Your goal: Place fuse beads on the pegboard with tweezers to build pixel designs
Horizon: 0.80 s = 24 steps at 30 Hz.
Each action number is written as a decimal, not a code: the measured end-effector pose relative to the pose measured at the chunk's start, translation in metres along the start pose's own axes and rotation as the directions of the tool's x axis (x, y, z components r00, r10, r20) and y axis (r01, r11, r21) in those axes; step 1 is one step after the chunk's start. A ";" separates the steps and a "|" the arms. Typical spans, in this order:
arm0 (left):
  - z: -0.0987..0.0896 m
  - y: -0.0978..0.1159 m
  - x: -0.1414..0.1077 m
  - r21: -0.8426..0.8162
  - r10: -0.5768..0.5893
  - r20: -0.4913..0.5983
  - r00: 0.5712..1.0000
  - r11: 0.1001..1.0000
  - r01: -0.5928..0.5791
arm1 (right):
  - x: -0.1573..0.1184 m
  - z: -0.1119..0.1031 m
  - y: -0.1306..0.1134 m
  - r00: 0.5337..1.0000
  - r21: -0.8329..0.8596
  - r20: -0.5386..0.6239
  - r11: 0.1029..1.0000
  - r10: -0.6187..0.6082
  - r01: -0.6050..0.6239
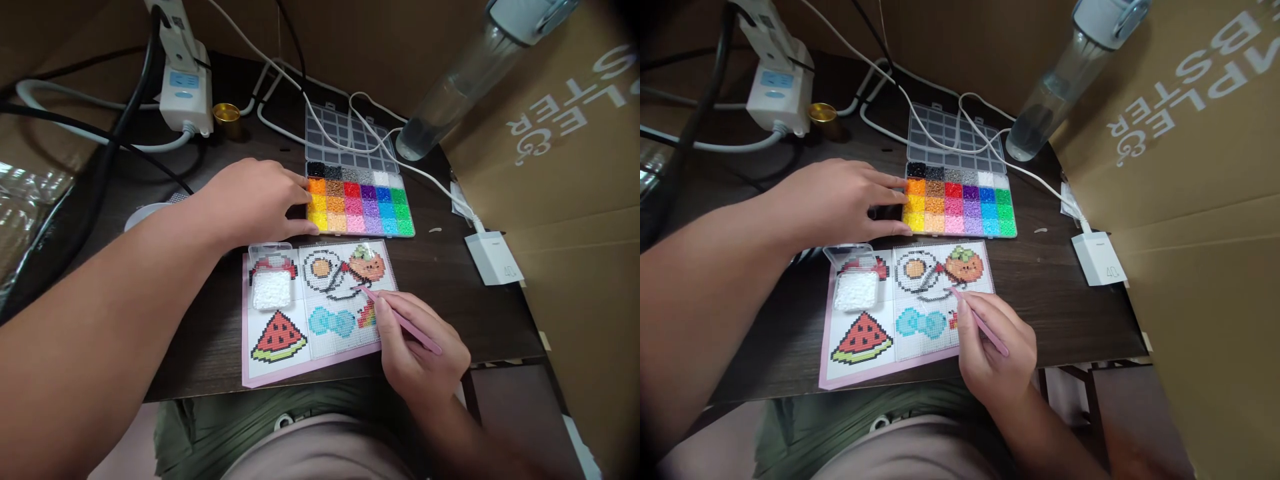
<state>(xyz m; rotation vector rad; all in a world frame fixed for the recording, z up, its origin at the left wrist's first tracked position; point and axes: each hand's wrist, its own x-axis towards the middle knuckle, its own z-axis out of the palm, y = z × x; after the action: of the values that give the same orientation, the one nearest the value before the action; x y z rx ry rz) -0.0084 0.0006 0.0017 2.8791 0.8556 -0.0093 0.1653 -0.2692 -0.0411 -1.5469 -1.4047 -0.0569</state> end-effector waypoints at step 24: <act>-0.008 0.008 0.002 0.104 -0.032 0.073 0.997 0.994 0.024 | 0.006 0.004 -0.002 0.980 0.091 -0.027 0.977 0.197 -0.194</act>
<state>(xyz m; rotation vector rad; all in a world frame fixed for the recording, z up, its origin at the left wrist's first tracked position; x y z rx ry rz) -0.0022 -0.0041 0.0108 2.9406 0.9071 -0.1680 0.1638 -0.2623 -0.0381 -1.5955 -1.2052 0.0950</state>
